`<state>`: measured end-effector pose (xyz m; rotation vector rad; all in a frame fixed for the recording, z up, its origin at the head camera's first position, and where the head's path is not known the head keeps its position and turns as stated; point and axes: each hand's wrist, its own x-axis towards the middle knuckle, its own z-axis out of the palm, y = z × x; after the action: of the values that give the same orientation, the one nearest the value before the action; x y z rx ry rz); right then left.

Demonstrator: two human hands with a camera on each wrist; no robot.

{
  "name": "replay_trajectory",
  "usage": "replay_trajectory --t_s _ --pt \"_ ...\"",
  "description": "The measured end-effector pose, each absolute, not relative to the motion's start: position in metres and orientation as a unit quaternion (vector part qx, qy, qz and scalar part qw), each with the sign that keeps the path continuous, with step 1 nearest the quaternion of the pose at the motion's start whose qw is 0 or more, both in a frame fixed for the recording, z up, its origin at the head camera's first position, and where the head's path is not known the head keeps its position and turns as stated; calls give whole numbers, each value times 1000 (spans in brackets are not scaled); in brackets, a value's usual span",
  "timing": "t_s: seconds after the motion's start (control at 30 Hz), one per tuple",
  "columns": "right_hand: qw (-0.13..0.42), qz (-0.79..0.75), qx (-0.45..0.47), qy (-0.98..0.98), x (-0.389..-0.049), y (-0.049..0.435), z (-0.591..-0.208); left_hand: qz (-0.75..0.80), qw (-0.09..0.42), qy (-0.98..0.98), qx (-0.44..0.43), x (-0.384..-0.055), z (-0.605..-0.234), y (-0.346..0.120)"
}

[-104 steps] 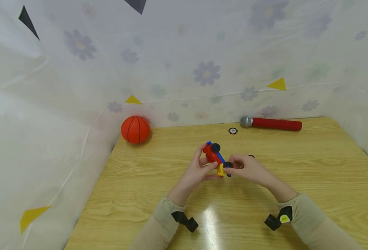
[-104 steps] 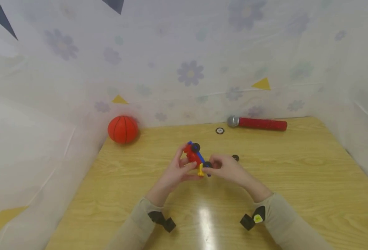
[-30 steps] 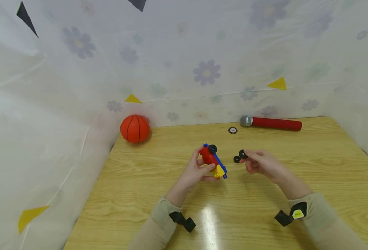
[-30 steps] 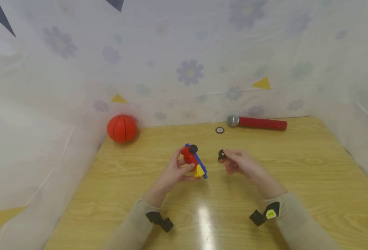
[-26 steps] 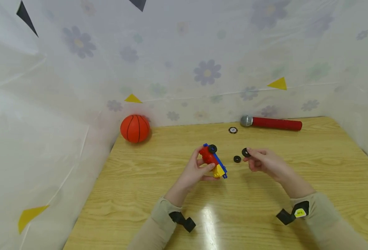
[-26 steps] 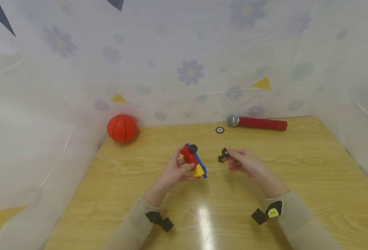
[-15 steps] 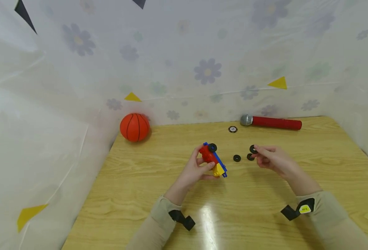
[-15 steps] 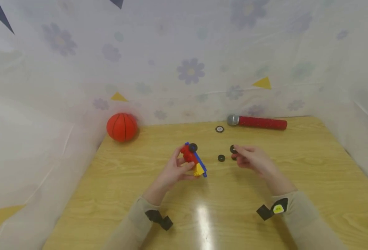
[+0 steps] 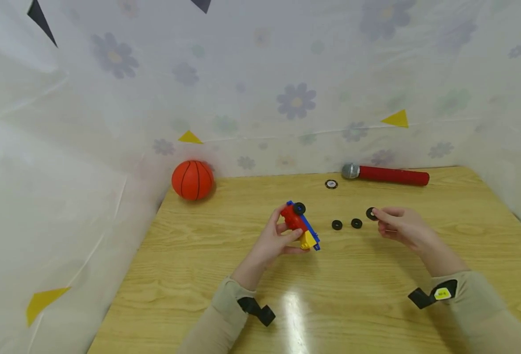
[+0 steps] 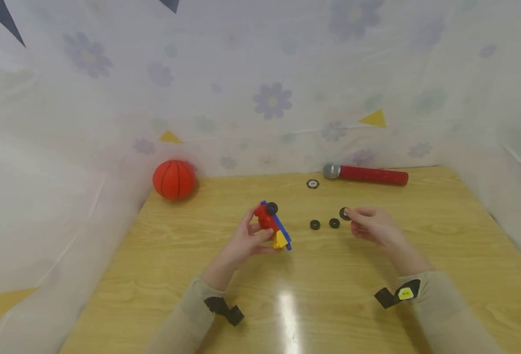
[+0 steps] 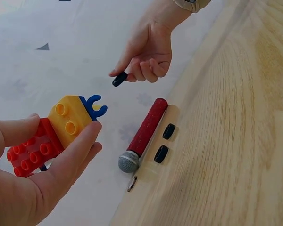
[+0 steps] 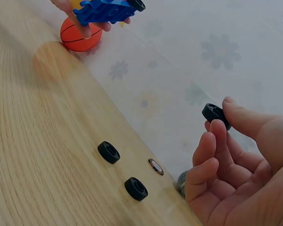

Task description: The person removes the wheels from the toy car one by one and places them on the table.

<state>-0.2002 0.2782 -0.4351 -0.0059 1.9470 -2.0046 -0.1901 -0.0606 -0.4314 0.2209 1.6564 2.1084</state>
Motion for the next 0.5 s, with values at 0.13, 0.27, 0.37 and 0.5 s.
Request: replay_trajectory --t_s 0.13,0.27,0.37,0.5 --pt "181 -711 10 679 -203 289 -441 768 223 595 83 -190 -431 -62" --pt "185 -709 26 680 -206 298 -447 768 223 596 80 -190 -431 -63" --pt "188 -694 33 694 -208 303 -450 768 224 595 78 -190 -430 -63" --pt "193 -661 37 724 -211 308 -453 768 224 596 76 -190 -429 -63"
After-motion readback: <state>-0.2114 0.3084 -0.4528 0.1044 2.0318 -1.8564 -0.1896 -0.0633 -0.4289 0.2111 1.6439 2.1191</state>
